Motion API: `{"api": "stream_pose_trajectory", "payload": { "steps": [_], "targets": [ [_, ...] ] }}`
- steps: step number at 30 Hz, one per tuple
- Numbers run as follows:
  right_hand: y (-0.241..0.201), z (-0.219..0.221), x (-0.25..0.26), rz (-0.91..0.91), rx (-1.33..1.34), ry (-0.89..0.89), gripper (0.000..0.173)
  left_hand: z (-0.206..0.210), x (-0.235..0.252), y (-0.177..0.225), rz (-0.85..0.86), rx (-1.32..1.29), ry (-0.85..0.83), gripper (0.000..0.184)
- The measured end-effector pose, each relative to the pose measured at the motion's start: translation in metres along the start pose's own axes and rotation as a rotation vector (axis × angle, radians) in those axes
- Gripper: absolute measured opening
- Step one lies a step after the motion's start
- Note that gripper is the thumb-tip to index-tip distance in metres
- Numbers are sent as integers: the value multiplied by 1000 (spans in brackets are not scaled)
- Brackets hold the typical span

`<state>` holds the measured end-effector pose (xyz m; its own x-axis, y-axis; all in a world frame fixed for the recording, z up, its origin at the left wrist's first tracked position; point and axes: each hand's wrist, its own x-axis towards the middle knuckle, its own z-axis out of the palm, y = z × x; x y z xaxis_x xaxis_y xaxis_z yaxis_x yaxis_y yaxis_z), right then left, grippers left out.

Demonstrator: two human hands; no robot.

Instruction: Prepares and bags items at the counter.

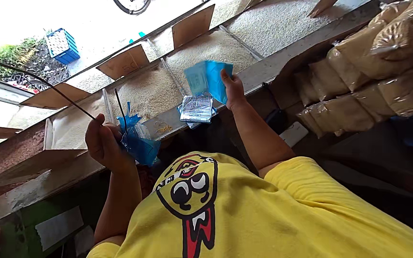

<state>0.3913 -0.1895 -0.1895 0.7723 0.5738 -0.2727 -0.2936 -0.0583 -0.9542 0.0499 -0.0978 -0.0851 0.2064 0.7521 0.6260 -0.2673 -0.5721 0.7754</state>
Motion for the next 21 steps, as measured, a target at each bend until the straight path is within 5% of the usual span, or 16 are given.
{"api": "stream_pose_trajectory", "payload": {
  "steps": [5, 7, 10, 12, 16, 19, 21],
  "targets": [
    [16, 12, -20, 303, 283, 62, 60, -4, -1, 1, 12, 5, 19, 27],
    [45, 15, -34, 390, -25, 174, 61, -5, -1, 2, 20, -17, 15, 27],
    [66, 10, -49, 364, -725, 199, 114, -7, -2, 3, 22, -39, 5, 27],
    [67, 5, -49, 191, -1016, 122, 127, -10, -3, 6, 19, -22, -8, 26],
    [58, -5, -7, -225, -1211, -364, 89, -11, -3, 8, 7, -32, -19, 26],
    [58, -6, 39, -236, -1266, -756, 60, -9, -4, 8, 6, -39, -14, 25],
    [64, -6, 59, -268, -1224, -821, 37, -8, -6, 9, 6, -22, 9, 25]
  ]
}}
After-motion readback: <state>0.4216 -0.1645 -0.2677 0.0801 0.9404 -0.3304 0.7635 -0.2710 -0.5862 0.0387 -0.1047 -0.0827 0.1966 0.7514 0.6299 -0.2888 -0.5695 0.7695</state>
